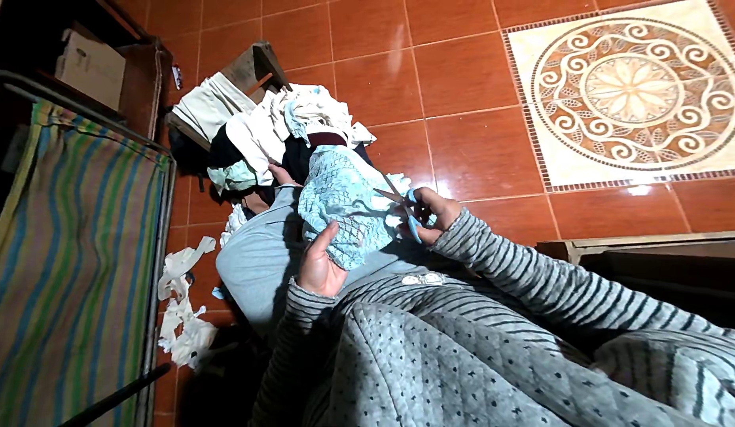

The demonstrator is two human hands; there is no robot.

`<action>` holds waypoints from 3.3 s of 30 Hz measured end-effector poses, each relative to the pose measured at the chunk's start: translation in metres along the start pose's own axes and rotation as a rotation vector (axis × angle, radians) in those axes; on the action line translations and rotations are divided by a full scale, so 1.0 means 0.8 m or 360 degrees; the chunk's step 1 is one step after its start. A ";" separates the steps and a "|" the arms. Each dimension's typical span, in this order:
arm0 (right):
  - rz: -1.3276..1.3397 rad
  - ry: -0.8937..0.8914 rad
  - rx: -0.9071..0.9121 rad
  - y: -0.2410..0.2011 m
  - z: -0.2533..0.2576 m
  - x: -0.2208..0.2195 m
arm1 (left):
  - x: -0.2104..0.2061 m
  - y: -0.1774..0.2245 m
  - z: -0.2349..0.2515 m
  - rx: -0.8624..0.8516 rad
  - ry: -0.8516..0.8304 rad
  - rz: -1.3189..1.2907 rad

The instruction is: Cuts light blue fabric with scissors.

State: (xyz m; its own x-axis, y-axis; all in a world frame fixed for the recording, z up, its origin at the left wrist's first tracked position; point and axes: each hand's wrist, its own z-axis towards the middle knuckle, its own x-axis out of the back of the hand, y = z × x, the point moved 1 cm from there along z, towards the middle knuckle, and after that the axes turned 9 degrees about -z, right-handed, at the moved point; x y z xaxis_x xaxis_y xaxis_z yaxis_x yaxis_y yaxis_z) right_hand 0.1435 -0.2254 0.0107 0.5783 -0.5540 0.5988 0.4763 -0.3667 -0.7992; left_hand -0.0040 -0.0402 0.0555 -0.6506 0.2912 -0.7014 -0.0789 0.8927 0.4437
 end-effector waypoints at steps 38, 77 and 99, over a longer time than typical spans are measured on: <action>-0.0454 0.0162 0.0484 -0.022 0.012 -0.003 | 0.005 -0.007 -0.008 -0.0752 -0.0011 0.0463; -0.0463 -0.0253 0.0231 -0.033 0.009 0.001 | 0.001 -0.008 -0.019 -0.1134 -0.0123 0.0971; -0.0377 -0.0122 0.0317 -0.024 -0.001 0.002 | -0.001 0.017 -0.012 -0.0162 0.0087 -0.0240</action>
State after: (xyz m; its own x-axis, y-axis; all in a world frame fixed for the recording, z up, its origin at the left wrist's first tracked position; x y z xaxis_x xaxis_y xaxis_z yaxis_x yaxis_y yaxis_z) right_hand 0.1346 -0.2200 0.0270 0.4808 -0.4099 0.7751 0.7196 -0.3206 -0.6159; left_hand -0.0116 -0.0315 0.0678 -0.6655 0.1352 -0.7341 -0.2528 0.8845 0.3920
